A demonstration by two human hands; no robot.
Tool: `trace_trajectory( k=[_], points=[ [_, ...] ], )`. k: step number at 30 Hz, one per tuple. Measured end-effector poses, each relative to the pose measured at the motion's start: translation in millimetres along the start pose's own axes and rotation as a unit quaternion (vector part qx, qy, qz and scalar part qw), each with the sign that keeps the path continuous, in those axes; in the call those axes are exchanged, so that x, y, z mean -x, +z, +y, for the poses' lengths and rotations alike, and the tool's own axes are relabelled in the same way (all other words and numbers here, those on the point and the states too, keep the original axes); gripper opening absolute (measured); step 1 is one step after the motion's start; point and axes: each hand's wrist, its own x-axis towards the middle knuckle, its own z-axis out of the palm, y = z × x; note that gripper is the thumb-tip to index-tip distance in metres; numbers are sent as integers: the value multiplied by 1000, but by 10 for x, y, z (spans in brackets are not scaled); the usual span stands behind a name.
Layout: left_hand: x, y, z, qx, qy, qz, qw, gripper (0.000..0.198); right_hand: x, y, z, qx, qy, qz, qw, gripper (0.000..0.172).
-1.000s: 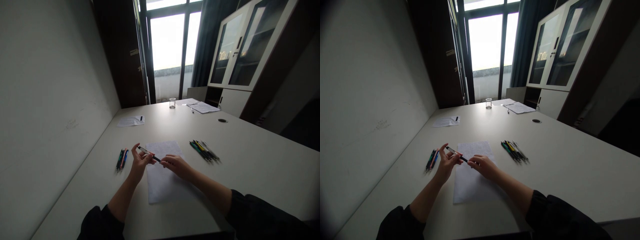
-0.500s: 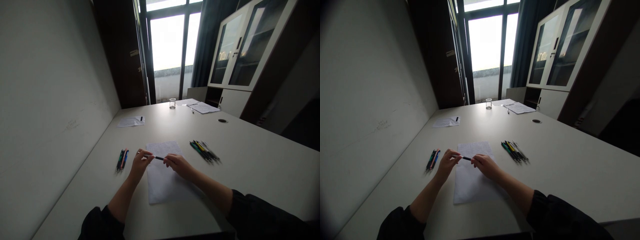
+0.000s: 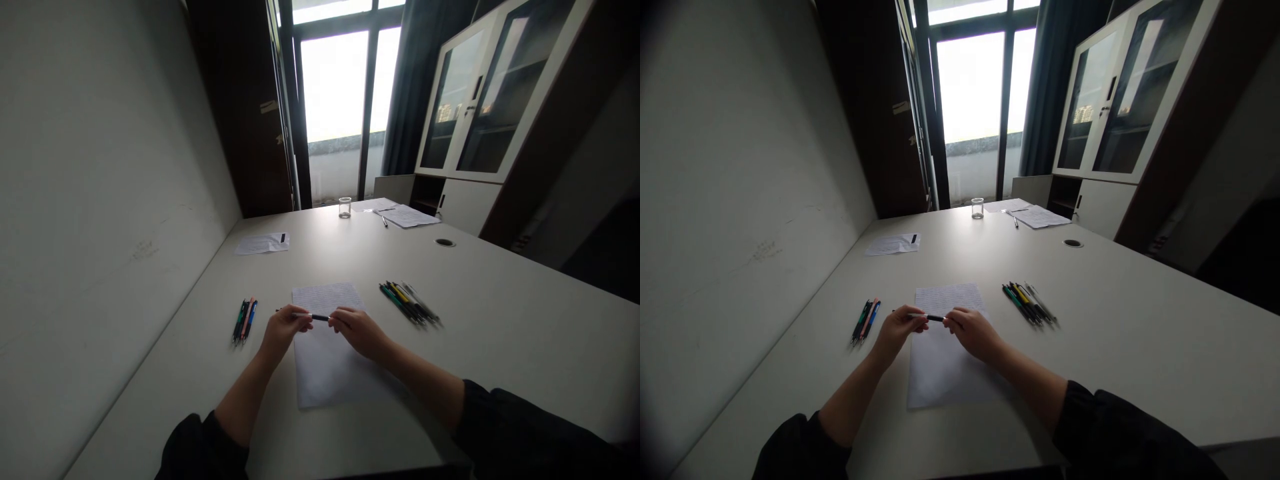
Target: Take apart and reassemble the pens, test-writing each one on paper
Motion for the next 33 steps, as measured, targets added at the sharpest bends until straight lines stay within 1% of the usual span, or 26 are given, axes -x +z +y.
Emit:
trace_trajectory(
  k=[4,6,9,12,14,16,21,25,29,31,33],
  points=[
    [-15,1,-20,10,-9,6,1000,29,-8,18,26,22,13,24,999,20],
    [-20,-1,-35,8,-5,9,1000,29,-13,19,40,25,26,29,999,18],
    [-19,-2,-44,2,0,15,1000,29,-17,13,63,21,36,24,999,23],
    [-11,-1,-37,-6,2,13,1000,30,-17,14,90,12,31,4,999,34],
    [-6,-1,-30,-11,4,12,1000,30,-16,21,105,5,29,-11,1000,36],
    [-3,-3,-24,-13,4,10,1000,30,-15,28,112,2,30,-15,999,33],
    [-5,-13,-13,-9,-2,4,1000,31,-13,37,104,18,37,8,999,17],
    [-5,-16,-24,-13,-8,-11,1000,30,-14,30,92,14,43,-9,999,19],
    [-9,-10,-47,-28,-14,-14,999,31,-14,24,79,13,28,-27,999,34],
    [-12,-11,-47,-45,-4,-13,999,30,-11,22,74,16,31,-22,999,33],
    [-14,-20,-40,-78,23,-1,997,29,-7,20,69,17,29,-14,999,32]
  ],
)
